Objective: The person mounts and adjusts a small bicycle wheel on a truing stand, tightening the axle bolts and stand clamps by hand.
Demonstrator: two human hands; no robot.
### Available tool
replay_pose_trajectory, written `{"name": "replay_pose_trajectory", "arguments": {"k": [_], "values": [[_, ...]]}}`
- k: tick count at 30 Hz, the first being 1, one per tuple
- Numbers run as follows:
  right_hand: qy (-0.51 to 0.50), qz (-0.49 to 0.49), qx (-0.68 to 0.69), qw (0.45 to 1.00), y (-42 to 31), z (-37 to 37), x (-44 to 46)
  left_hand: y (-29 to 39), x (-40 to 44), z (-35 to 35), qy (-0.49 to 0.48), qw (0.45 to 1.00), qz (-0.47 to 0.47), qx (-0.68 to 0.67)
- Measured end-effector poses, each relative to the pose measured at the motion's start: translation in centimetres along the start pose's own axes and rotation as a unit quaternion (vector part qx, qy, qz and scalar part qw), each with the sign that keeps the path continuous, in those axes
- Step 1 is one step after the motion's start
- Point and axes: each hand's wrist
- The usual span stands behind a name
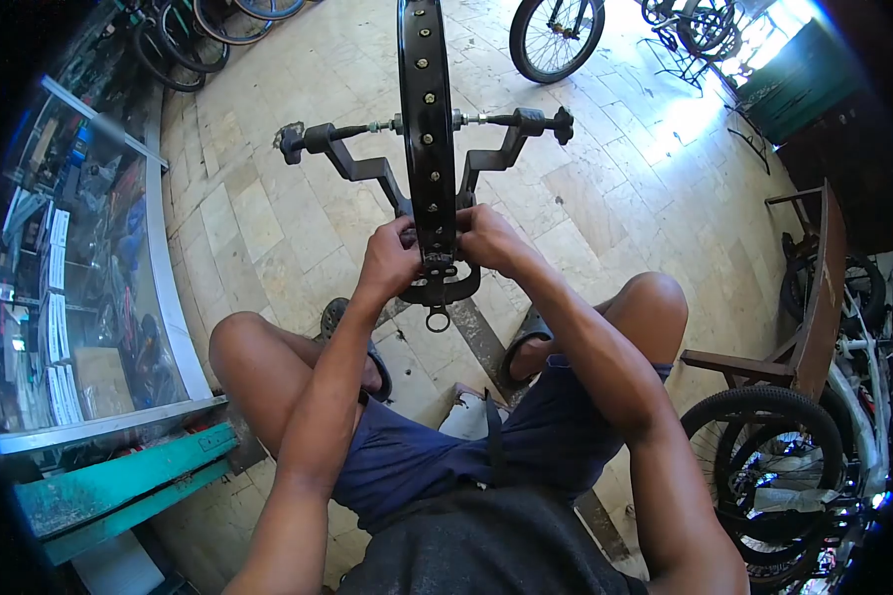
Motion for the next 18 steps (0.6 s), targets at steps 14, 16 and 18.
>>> {"name": "replay_pose_trajectory", "arguments": {"k": [14, 16, 18], "values": [[0.065, -0.097, -0.066, 0.991, 1.0, 1.0, 0.6, -0.5, 1.3, -0.1, -0.002, 0.984, 0.045, 0.17], [0.064, -0.079, -0.037, 0.994, -0.2, 0.4, 0.1, -1.9, 2.0, -0.3, -0.01, 0.997, 0.024, 0.076], [0.064, -0.059, -0.005, 0.996, -0.3, 0.0, 0.0, -2.2, 2.1, -0.6, -0.021, 1.0, 0.001, -0.016]]}}
Point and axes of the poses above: each hand's wrist, its own x-axis towards the middle knuckle, its own z-axis out of the palm, y = z × x, and after that the axes turned 3 degrees about x, right-handed
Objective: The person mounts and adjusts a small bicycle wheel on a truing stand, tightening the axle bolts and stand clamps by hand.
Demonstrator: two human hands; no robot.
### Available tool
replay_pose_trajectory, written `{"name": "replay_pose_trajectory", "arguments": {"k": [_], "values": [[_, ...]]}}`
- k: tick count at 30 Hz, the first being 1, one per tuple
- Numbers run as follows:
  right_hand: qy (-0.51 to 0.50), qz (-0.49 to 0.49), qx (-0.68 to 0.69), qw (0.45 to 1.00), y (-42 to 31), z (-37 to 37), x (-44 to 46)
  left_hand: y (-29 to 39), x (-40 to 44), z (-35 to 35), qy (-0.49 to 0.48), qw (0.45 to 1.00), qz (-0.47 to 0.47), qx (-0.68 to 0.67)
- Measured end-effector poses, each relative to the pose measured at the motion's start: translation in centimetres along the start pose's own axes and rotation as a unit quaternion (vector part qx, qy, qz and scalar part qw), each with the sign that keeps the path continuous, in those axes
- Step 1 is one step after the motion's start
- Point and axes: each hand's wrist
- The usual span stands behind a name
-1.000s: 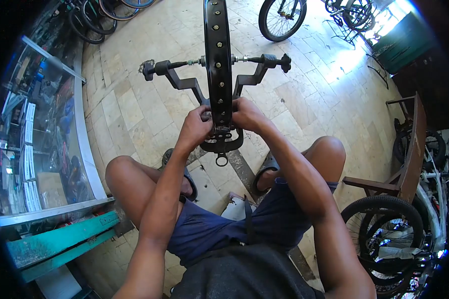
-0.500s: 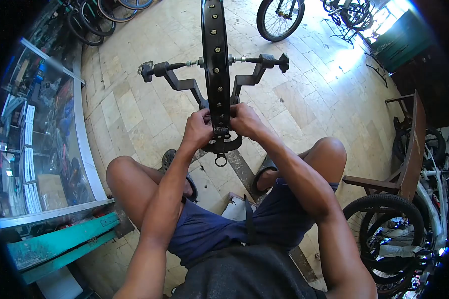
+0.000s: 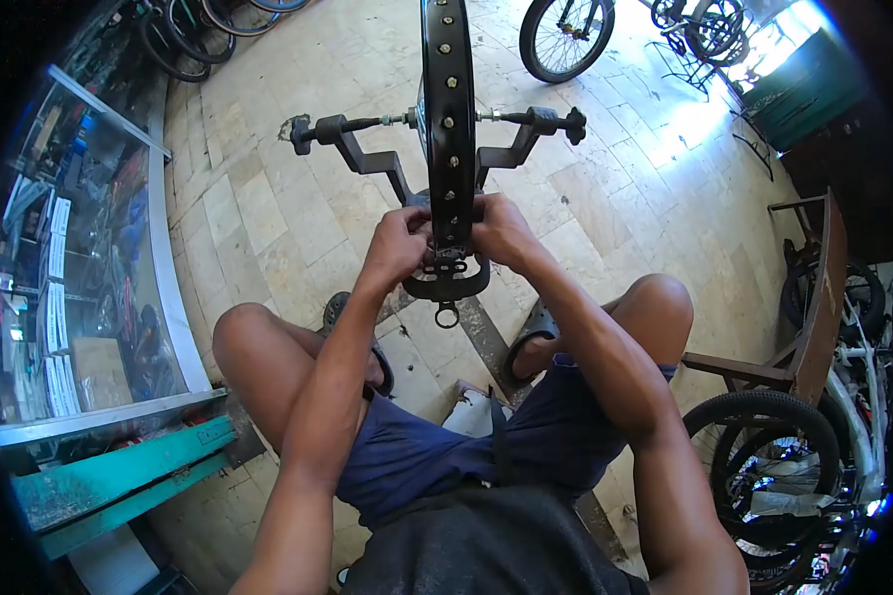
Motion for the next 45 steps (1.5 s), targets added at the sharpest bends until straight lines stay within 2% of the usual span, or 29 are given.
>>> {"name": "replay_pose_trajectory", "arguments": {"k": [2, 5, 8, 12, 14, 21, 24, 27, 29, 32, 33, 34, 36, 37, 38, 40, 41, 42, 45], "values": [[-0.051, 0.031, 0.021, 0.998, 0.8, -0.2, 0.6, 1.0, -0.6, -0.5, 0.0, 0.998, -0.015, 0.063], [-0.076, 0.066, 0.05, 0.994, -1.4, -0.8, -0.6, 1.2, -1.3, -0.5, 0.003, 0.998, 0.004, 0.061], [-0.096, 0.072, 0.051, 0.991, -1.0, -0.9, -0.2, 0.6, -1.0, -0.2, 0.013, 1.0, 0.01, 0.018], [-0.103, 0.032, -0.02, 0.994, -0.3, -0.9, 0.4, 0.1, -0.8, 0.1, 0.029, 0.998, -0.001, 0.055], [-0.088, 0.013, -0.088, 0.992, -0.7, -0.9, 0.0, -1.0, -0.4, 0.3, 0.018, 1.0, 0.012, 0.021], [-0.032, 0.043, -0.075, 0.996, -1.1, -0.2, -1.0, 0.6, -1.1, 0.8, 0.009, 0.999, 0.013, 0.052], [-0.005, 0.039, -0.069, 0.997, -1.9, -0.2, -1.6, 2.9, -1.7, 1.2, 0.029, 0.991, 0.016, 0.129], [0.003, 0.013, -0.079, 0.997, -0.2, 0.7, -0.3, 1.6, -1.0, 0.4, -0.009, 0.994, -0.032, 0.101], [0.031, -0.018, 0.02, 0.999, 0.5, 0.5, 0.2, -0.5, 0.1, 0.4, 0.017, 0.996, -0.042, -0.075], [0.05, 0.0, 0.055, 0.997, -0.3, 0.3, 0.6, -1.0, 0.1, 0.3, -0.005, 0.997, -0.041, -0.059], [0.058, 0.003, 0.06, 0.996, -0.5, 0.4, 0.7, 1.5, -1.4, 0.8, 0.006, 1.0, -0.024, 0.016], [0.041, 0.018, 0.044, 0.998, -1.1, -0.2, 0.6, 0.7, -0.9, 0.9, 0.013, 0.996, -0.006, 0.091], [-0.018, 0.057, 0.024, 0.998, -1.0, -1.3, 1.3, 0.2, -0.5, 0.8, -0.001, 0.994, -0.011, 0.107], [-0.049, 0.074, 0.04, 0.995, -1.0, -2.1, 1.2, 0.9, -0.6, 0.9, -0.004, 0.998, 0.006, 0.066], [-0.037, 0.079, 0.044, 0.995, -0.6, -2.6, 1.5, 0.2, -0.3, 0.7, 0.001, 0.997, 0.022, 0.071], [-0.122, 0.051, 0.011, 0.991, 0.4, -3.7, 2.1, 2.3, -1.3, 1.2, 0.004, 1.0, -0.004, 0.01], [-0.142, 0.08, 0.078, 0.984, 0.6, -4.4, 1.7, 1.7, -0.9, 0.7, -0.024, 0.999, -0.026, 0.03], [-0.135, 0.08, 0.084, 0.984, 1.1, -4.7, 1.7, 3.0, -1.5, 0.9, -0.027, 0.999, -0.017, 0.037], [-0.112, 0.061, 0.001, 0.992, 1.7, -4.9, 1.6, 1.0, -0.6, 0.1, -0.045, 0.998, -0.044, -0.015]]}}
Point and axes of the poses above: each hand's wrist, its own x-axis towards the middle knuckle, its own z-axis out of the palm, y = z × x, and after that the axes turned 3 degrees about x, right-handed
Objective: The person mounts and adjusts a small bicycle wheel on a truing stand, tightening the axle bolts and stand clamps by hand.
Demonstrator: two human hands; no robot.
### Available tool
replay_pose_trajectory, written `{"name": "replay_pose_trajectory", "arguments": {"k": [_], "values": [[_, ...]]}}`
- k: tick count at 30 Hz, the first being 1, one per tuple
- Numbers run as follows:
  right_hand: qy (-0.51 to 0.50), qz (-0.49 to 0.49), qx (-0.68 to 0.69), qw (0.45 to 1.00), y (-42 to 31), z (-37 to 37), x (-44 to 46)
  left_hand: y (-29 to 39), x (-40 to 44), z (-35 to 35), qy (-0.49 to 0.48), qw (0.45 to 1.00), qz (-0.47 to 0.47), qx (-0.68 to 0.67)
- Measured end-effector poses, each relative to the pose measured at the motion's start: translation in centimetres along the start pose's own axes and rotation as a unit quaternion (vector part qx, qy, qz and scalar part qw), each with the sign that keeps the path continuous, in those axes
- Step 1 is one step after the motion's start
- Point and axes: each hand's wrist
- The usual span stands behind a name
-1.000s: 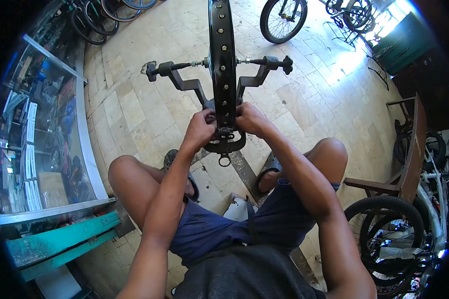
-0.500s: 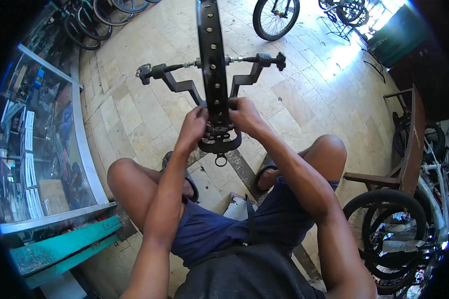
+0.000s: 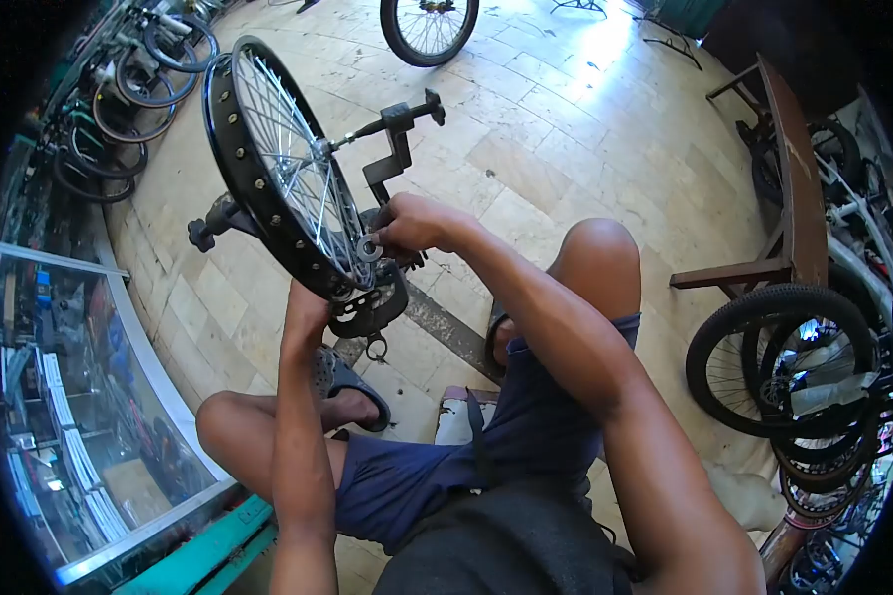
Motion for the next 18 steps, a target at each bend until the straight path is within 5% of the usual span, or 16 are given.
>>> {"name": "replay_pose_trajectory", "arguments": {"k": [3, 18], "values": [[0.025, -0.023, -0.052, 0.998, 0.0, 1.1, -0.3, 0.1, -0.5, -0.1, -0.003, 0.999, 0.05, 0.005], [0.071, -0.023, -0.087, 0.993, 0.5, 3.5, 0.5, 2.9, -2.1, 1.3, -0.021, 1.0, 0.0, -0.011]]}}
Point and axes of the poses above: each hand's wrist, its own x-axis towards the middle knuckle, its own z-axis out of the palm, y = z × x, and after that the axes turned 3 degrees about x, right-handed
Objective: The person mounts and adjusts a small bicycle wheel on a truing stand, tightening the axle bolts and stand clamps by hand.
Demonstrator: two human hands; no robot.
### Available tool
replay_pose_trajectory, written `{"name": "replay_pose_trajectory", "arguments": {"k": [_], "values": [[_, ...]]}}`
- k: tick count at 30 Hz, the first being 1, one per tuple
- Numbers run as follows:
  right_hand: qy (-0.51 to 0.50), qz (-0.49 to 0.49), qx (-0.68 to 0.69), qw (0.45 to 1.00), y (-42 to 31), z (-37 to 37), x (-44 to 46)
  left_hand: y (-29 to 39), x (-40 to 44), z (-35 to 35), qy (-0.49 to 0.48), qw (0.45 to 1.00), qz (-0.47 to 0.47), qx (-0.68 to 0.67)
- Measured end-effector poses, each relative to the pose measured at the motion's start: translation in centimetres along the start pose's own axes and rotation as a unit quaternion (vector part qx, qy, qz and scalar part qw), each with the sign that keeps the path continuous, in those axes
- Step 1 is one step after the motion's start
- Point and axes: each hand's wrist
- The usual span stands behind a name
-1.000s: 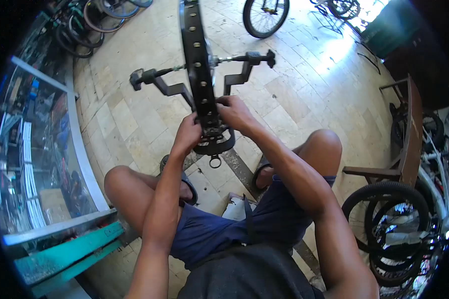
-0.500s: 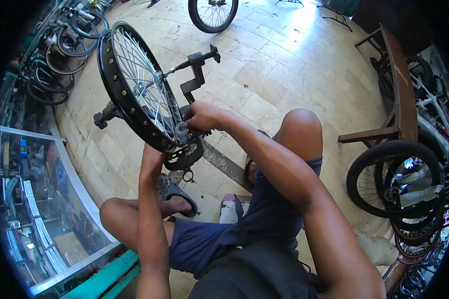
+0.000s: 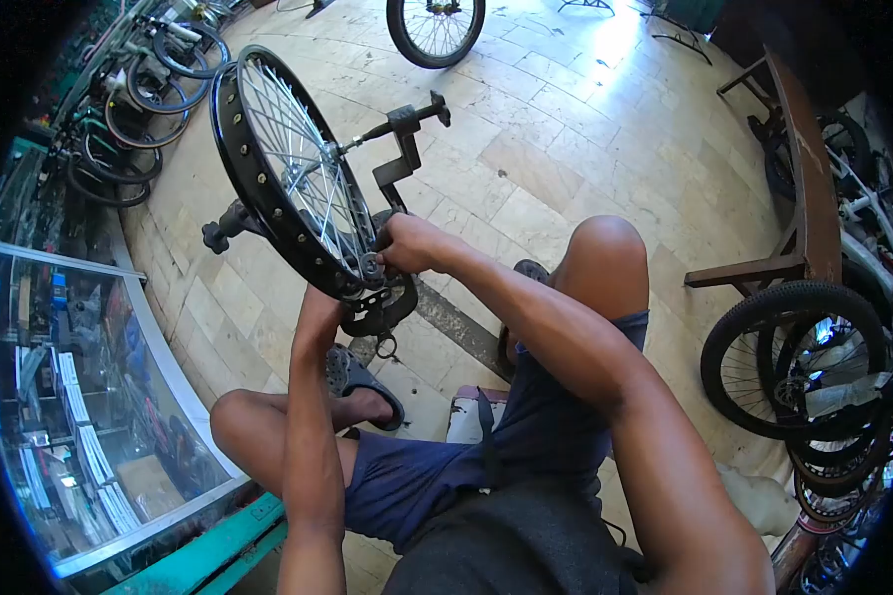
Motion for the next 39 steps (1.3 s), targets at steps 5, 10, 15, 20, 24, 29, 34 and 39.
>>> {"name": "replay_pose_trajectory", "arguments": {"k": [5, 10, 15, 20, 24, 29, 34, 39], "values": [[0.018, -0.006, 0.105, 0.994, -0.7, 1.3, -0.8, 0.7, -0.7, 0.2, 0.042, 0.999, -0.008, 0.002], [0.015, 0.014, 0.163, 0.986, -0.1, 2.1, -0.5, -0.8, 0.1, -0.3, 0.112, 0.993, 0.014, 0.038], [0.075, -0.004, 0.133, 0.988, 0.6, 2.8, -0.3, -0.4, 0.0, 0.0, 0.118, 0.992, 0.008, 0.04], [0.075, -0.006, 0.087, 0.993, -0.6, 2.5, -1.0, -3.4, 1.6, -1.0, 0.093, 0.994, 0.019, -0.055], [0.086, -0.002, 0.089, 0.992, -0.8, 2.6, -1.4, -3.4, 1.6, -1.4, 0.05, 0.998, 0.005, -0.043], [0.095, 0.018, 0.061, 0.993, -2.0, 2.5, -2.2, -2.2, 1.1, -0.7, 0.058, 0.997, -0.012, -0.04], [0.107, 0.014, 0.073, 0.991, -3.0, 2.4, -2.9, -2.1, 0.8, -0.1, 0.088, 0.996, -0.014, -0.025], [0.13, -0.013, 0.031, 0.991, -3.5, 2.5, -2.8, -0.5, 0.4, -0.1, 0.064, 0.996, -0.064, 0.028]]}}
Point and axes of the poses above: each hand's wrist, its own x-axis towards the middle knuckle, its own z-axis out of the palm, y = z × x, and after that the axes turned 3 degrees about x, right-handed
